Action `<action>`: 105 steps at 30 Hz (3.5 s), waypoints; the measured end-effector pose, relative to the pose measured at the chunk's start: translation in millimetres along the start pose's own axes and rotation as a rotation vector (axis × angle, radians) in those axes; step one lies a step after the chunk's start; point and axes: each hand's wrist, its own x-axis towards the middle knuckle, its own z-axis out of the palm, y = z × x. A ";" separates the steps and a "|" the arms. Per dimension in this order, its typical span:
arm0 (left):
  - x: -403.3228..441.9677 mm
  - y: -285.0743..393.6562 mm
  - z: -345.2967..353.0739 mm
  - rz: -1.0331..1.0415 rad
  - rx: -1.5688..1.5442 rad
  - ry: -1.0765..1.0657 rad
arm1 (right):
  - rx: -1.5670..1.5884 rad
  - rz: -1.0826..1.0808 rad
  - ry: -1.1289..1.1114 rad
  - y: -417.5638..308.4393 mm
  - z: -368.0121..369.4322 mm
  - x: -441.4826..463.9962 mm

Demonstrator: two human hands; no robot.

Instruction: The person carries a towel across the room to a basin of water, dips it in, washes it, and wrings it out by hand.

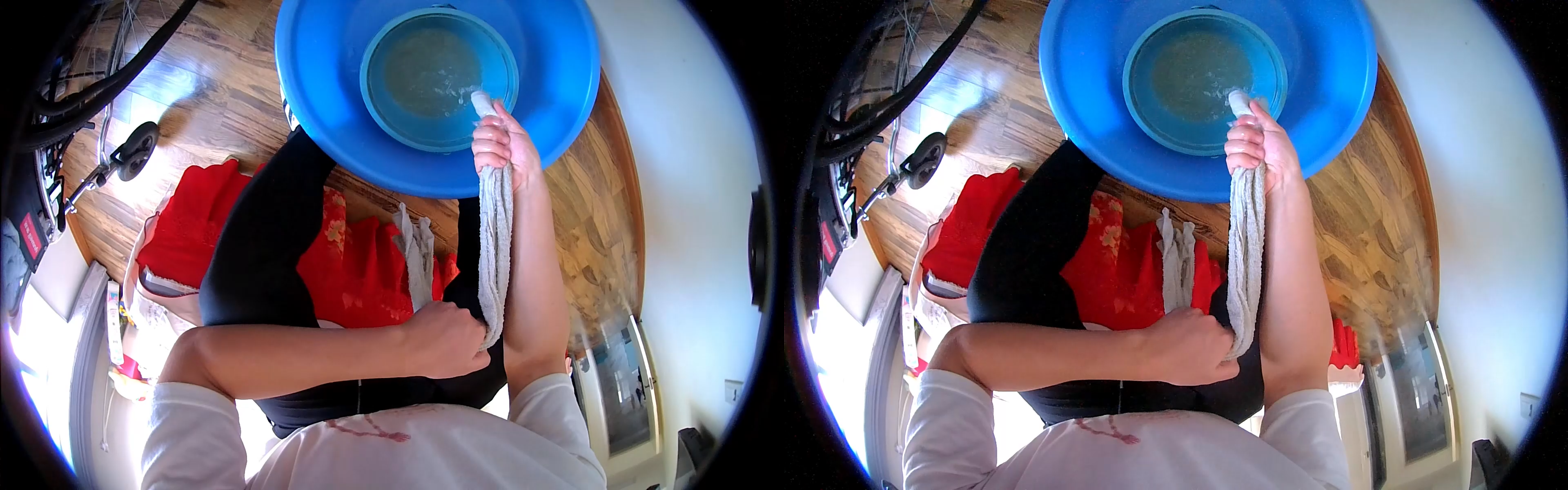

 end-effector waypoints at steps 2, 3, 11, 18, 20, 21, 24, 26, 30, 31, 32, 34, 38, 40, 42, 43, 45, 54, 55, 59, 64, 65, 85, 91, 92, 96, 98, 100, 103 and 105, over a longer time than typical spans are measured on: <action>0.0 -0.4 1.0 -0.014 0.004 0.001 | -0.020 0.009 -0.003 -1.4 0.2 0.7; 0.2 -0.6 1.3 -0.021 0.006 0.002 | -0.030 0.014 -0.004 -2.1 0.6 1.1; -0.4 -1.8 0.6 0.009 0.052 -0.052 | -0.164 -0.152 0.273 10.1 29.1 -9.1; -2.1 -2.7 -1.7 0.072 0.116 -0.187 | -0.136 -0.130 0.204 -17.6 6.4 -20.6; -2.1 -3.0 2.2 0.071 0.162 -0.272 | -0.127 -0.108 0.184 -15.0 15.6 -25.9; -2.0 -3.2 3.4 0.070 0.185 -0.316 | -0.120 -0.097 0.175 -13.1 20.1 -27.9; -2.4 -4.7 3.4 0.073 0.211 -0.370 | -0.149 -0.088 0.158 -7.3 25.9 -29.3; -3.0 -4.3 2.2 0.074 0.223 -0.386 | -0.173 -0.093 0.121 -6.3 17.9 -25.4; -4.3 -3.1 -1.0 0.071 0.252 -0.440 | -0.209 -0.049 0.161 -5.2 12.0 -14.6; -3.9 -2.7 -1.9 0.074 0.259 -0.451 | -0.216 -0.015 0.152 -4.6 13.6 -12.6; -3.5 -2.5 -2.5 0.076 0.266 -0.462 | -0.213 -0.036 0.226 -0.6 18.4 -11.5; -2.6 -1.8 -3.4 0.073 0.277 -0.485 | -0.222 -0.023 0.209 1.3 17.1 -8.1; -1.7 -1.4 -3.8 0.072 0.295 -0.501 | -0.284 -0.078 0.255 6.1 16.7 -4.5; -1.5 -1.4 -3.5 0.076 0.305 -0.501 | -0.311 -0.110 0.251 7.9 16.1 -3.8; -0.9 -0.9 -3.4 0.072 0.313 -0.507 | -0.329 -0.140 0.237 10.2 17.1 -4.7; -0.7 -1.0 -3.3 0.074 0.313 -0.506 | -0.327 -0.135 0.222 10.4 17.6 -4.8; -0.8 -1.3 -2.9 0.077 0.311 -0.504 | -0.324 -0.123 0.191 11.1 18.3 -5.0; -0.7 1.2 -3.4 0.075 0.319 -0.573 | -0.420 -0.386 0.400 45.8 67.6 -5.2; -1.2 0.8 -2.3 0.076 0.323 -0.575 | -0.401 -0.358 0.343 41.4 59.8 -3.4; -2.1 0.8 -2.5 0.080 0.332 -0.576 | -0.385 -0.295 0.242 21.5 35.5 -3.9; -2.0 0.3 -2.7 0.073 0.326 -0.576 | -0.458 -0.248 0.214 14.1 26.5 -2.8; -2.1 -0.1 -2.2 0.072 0.328 -0.575 | -0.464 -0.255 0.205 14.1 25.3 -2.3; -0.9 -3.8 2.9 0.062 0.375 -0.562 | -0.399 -0.347 0.135 22.9 36.5 -6.1; 1.1 2.0 -2.3 0.023 0.423 -0.644 | -0.395 -0.344 0.209 26.5 42.8 -6.4; 1.2 2.5 -3.5 0.023 0.425 -0.644 | -0.396 -0.343 0.218 27.7 44.7 -6.8; 1.4 1.0 -1.2 0.015 0.408 -0.624 | -0.384 -0.337 0.202 26.0 42.9 -7.1; 0.7 0.7 -1.5 0.024 0.411 -0.588 | -0.373 -0.332 0.149 23.1 41.4 -8.2; -0.7 -0.2 -3.7 0.054 0.405 -0.529 | -0.312 -0.343 0.103 16.9 35.5 -8.5; -0.7 -0.4 -15.7 0.117 0.386 -0.410 | -0.196 -0.386 0.138 6.6 25.4 -10.0; -0.6 2.5 -26.0 0.138 0.384 -0.331 | -0.193 -0.421 0.281 5.1 31.6 -15.0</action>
